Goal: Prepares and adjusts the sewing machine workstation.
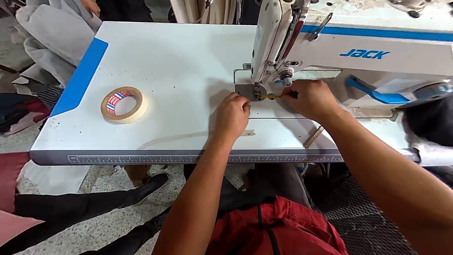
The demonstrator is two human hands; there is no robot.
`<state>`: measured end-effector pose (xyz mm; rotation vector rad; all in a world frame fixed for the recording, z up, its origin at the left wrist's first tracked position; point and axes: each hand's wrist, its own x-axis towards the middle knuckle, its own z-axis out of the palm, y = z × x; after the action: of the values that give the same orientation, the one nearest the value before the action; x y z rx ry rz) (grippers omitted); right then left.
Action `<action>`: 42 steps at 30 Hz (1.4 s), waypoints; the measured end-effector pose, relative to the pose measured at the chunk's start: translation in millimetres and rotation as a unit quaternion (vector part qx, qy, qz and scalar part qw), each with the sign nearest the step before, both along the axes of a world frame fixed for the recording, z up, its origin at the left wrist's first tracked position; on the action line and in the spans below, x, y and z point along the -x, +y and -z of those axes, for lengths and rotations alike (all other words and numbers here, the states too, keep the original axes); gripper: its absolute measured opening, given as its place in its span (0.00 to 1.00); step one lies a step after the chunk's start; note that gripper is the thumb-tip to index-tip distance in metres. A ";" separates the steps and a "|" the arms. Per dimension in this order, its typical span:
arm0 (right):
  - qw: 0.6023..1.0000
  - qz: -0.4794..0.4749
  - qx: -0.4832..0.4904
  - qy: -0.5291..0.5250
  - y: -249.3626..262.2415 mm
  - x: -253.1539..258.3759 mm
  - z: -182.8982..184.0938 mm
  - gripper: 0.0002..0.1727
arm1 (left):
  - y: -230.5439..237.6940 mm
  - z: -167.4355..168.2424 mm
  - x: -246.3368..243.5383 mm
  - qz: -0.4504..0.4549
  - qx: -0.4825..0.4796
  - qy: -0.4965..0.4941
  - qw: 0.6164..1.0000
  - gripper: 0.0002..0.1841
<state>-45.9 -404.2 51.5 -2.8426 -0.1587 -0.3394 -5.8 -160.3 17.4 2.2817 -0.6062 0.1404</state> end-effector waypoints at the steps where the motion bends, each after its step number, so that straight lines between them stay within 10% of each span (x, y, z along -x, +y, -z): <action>1: 1.000 0.000 0.000 0.002 0.6 0.4 -0.4 0.08 | 0.2 -0.4 0.0 0.001 -0.003 0.002 1.000 0.08; 35: 0.999 0.018 0.007 0.037 -2.6 -0.9 -0.9 0.10 | -2.7 3.0 4.4 0.029 -0.076 -0.074 0.994 0.12; 42: 1.000 0.000 0.000 0.028 -5.8 -2.6 1.7 0.09 | -31.1 16.3 87.7 0.227 -0.095 -0.168 0.955 0.19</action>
<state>-43.3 -410.0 49.8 -2.8481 -0.1470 -0.2606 -93.4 -191.3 1.1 2.2487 -1.3563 0.2575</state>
